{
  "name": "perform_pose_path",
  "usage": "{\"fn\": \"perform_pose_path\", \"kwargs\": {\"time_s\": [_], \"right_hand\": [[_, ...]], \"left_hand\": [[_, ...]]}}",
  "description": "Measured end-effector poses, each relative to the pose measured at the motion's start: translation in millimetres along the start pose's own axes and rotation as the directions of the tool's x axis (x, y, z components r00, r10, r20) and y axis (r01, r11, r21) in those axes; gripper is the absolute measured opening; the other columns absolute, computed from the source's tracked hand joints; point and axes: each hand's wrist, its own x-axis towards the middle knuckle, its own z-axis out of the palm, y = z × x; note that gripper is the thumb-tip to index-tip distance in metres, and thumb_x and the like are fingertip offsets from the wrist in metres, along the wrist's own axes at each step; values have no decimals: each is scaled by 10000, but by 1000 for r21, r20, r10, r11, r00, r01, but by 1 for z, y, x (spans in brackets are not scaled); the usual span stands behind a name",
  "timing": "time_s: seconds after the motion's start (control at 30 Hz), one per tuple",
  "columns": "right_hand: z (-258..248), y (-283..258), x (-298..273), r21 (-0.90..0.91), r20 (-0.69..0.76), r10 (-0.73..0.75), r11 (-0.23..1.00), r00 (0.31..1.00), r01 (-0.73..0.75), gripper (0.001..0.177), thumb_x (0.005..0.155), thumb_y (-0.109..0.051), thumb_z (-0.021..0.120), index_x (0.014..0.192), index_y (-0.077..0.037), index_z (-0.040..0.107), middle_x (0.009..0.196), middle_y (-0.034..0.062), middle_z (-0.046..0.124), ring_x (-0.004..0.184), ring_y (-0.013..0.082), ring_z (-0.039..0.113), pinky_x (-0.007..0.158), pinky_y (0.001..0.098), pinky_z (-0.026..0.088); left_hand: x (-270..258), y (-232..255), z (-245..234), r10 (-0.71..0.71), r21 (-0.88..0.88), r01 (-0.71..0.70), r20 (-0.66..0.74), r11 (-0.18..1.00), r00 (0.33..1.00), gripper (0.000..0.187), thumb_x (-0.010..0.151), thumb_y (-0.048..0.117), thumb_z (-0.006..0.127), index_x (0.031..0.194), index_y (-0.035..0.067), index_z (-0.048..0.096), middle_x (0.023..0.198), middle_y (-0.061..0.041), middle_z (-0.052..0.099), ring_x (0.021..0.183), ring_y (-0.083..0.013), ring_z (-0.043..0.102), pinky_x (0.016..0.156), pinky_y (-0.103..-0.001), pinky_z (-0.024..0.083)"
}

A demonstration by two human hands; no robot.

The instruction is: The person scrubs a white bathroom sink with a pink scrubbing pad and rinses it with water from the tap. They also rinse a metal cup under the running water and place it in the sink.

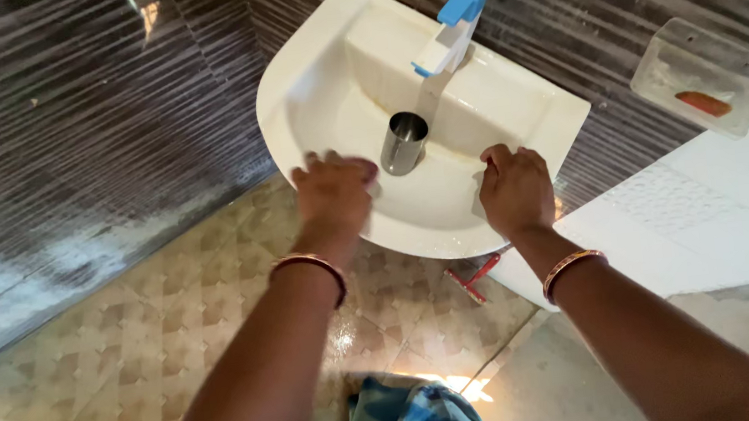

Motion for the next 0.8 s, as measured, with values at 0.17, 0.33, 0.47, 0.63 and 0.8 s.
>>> {"fn": "perform_pose_path", "kwargs": {"time_s": [0.17,0.33,0.47,0.63,0.8], "right_hand": [[-3,-3,-1,7,-23,-53,999,998,53,156,956,-107,563,1054,-83,681,871,166,713,1039,389,635,1093,454,419],[-10,-8,0,-3,56,-26,1000,998,27,154,971,-101,548,1062,-86,672,792,164,693,918,345,655,1154,426,413],[-14,-12,2,-8,43,-11,1000,999,12,143,954,-98,555,1034,-89,674,719,146,684,887,336,658,1142,423,409],[-13,-11,0,29,25,0,1000,1000,0,135,956,-115,550,1019,-91,667,718,122,674,778,308,661,1136,401,428],[-11,-8,-1,-7,0,-24,1000,1000,24,126,960,-113,552,1019,-97,662,718,127,671,775,305,661,1120,404,429]], "left_hand": [[-14,72,4,177,-203,-150,124,968,976,225,969,402,604,1098,323,771,1184,-38,722,1181,-340,577,969,-529,442],[-10,83,12,248,-18,-248,150,969,957,275,902,318,678,1142,216,763,1134,-69,726,1145,-312,597,901,-482,458],[23,38,-4,9,396,-49,102,917,995,276,949,216,693,1188,88,743,1176,-150,713,1149,-342,611,898,-500,441],[47,-17,-27,-57,395,37,37,918,998,378,894,304,729,1234,140,715,1376,-119,578,1334,-330,448,956,-479,385],[32,6,-23,-11,318,-22,100,948,995,394,915,310,706,1265,131,692,1377,-114,562,1339,-332,432,1015,-496,359]]}}
